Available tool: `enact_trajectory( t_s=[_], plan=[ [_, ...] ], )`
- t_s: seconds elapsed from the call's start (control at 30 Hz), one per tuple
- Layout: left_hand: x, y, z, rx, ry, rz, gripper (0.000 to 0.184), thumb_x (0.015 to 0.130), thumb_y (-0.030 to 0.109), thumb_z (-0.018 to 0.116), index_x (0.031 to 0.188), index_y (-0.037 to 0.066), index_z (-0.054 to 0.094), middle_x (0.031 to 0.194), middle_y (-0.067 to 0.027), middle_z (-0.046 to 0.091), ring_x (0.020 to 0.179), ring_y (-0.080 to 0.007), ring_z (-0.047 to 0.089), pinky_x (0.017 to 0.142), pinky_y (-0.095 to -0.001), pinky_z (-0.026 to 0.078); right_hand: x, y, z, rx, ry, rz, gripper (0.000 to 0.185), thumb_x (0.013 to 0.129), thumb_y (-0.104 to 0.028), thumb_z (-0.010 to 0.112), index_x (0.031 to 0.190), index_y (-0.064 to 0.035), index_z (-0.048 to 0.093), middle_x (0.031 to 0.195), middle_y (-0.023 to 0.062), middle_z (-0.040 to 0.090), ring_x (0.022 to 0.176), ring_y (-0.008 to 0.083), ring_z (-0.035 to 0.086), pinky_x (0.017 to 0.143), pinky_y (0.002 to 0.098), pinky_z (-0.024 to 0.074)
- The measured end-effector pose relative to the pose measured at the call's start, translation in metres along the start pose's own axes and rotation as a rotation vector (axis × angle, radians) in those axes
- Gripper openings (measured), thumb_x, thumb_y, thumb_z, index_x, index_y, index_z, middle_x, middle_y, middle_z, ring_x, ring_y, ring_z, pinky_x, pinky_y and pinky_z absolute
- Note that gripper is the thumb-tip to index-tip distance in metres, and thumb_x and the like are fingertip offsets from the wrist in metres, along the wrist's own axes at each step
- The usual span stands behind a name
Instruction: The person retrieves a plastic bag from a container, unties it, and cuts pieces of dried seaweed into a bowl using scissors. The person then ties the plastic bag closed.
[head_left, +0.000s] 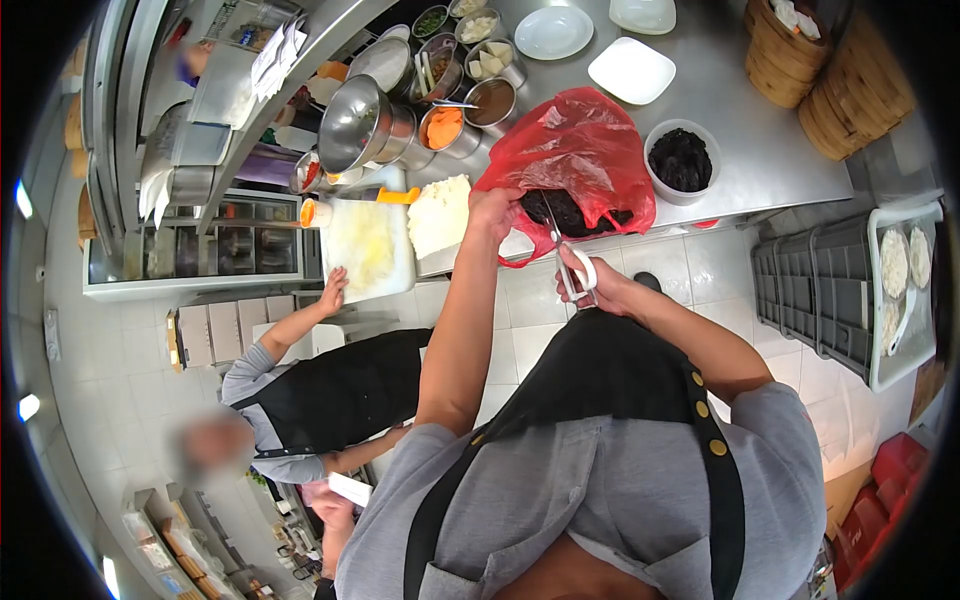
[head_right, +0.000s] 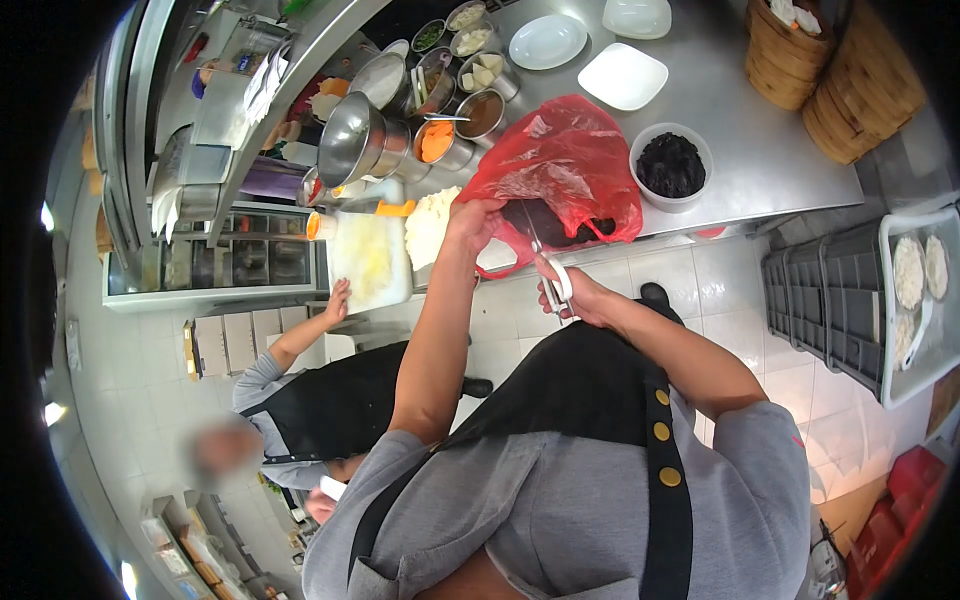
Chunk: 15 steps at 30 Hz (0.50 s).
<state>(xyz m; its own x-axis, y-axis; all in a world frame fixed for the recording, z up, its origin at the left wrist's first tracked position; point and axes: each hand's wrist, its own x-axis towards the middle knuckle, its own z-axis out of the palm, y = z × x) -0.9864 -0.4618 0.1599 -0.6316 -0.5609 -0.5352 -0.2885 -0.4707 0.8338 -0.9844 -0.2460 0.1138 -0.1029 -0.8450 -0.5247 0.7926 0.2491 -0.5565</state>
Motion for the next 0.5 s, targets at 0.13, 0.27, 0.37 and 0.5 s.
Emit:
enact_trajectory(
  t_s=[0.13,0.27,0.37,0.5],
  plan=[
    [0.005,0.0,-0.002,0.13,0.021,-0.05,0.023,0.076,-0.009,0.06,0.098,0.0,0.061,0.088,-0.0113,0.065,0.072,-0.0228,0.062,0.062,-0.0344,0.051,0.006,0.005,0.004,-0.045,0.052,-0.076,0.056,0.081,-0.065,0.056,0.079,-0.0095,0.053,0.068,0.0021,0.056,0.058,0.0106,0.056,0.047,0.0225,0.0362],
    [0.002,0.003,0.003,0.209,0.059,-0.07,0.023,0.076,-0.007,0.062,0.097,0.002,0.062,0.085,-0.0099,0.065,0.071,-0.0211,0.062,0.059,-0.034,0.049,0.007,0.011,0.012,-0.052,0.162,-0.199,0.05,0.08,-0.058,0.064,0.071,-0.0097,0.053,0.061,0.0017,0.054,0.052,0.0099,0.054,0.046,0.0223,0.0381],
    [0.001,0.002,0.004,0.246,0.044,-0.066,0.025,0.075,-0.006,0.063,0.098,0.003,0.062,0.085,-0.0098,0.064,0.073,-0.021,0.062,0.058,-0.0326,0.049,0.008,0.013,0.014,-0.072,0.237,-0.234,0.051,0.079,-0.059,0.064,0.07,-0.0098,0.053,0.059,0.0017,0.053,0.051,0.0106,0.053,0.046,0.0232,0.0386],
    [0.017,-0.011,-0.011,0.239,-0.071,-0.069,0.027,0.076,-0.003,0.064,0.103,0.003,0.062,0.09,-0.0101,0.065,0.077,-0.0218,0.063,0.06,-0.0336,0.051,0.02,-0.006,0.011,-0.046,0.179,-0.175,0.055,0.081,-0.063,0.058,0.073,-0.0086,0.054,0.061,0.003,0.053,0.052,0.0131,0.053,0.047,0.0259,0.037]
  ],
)
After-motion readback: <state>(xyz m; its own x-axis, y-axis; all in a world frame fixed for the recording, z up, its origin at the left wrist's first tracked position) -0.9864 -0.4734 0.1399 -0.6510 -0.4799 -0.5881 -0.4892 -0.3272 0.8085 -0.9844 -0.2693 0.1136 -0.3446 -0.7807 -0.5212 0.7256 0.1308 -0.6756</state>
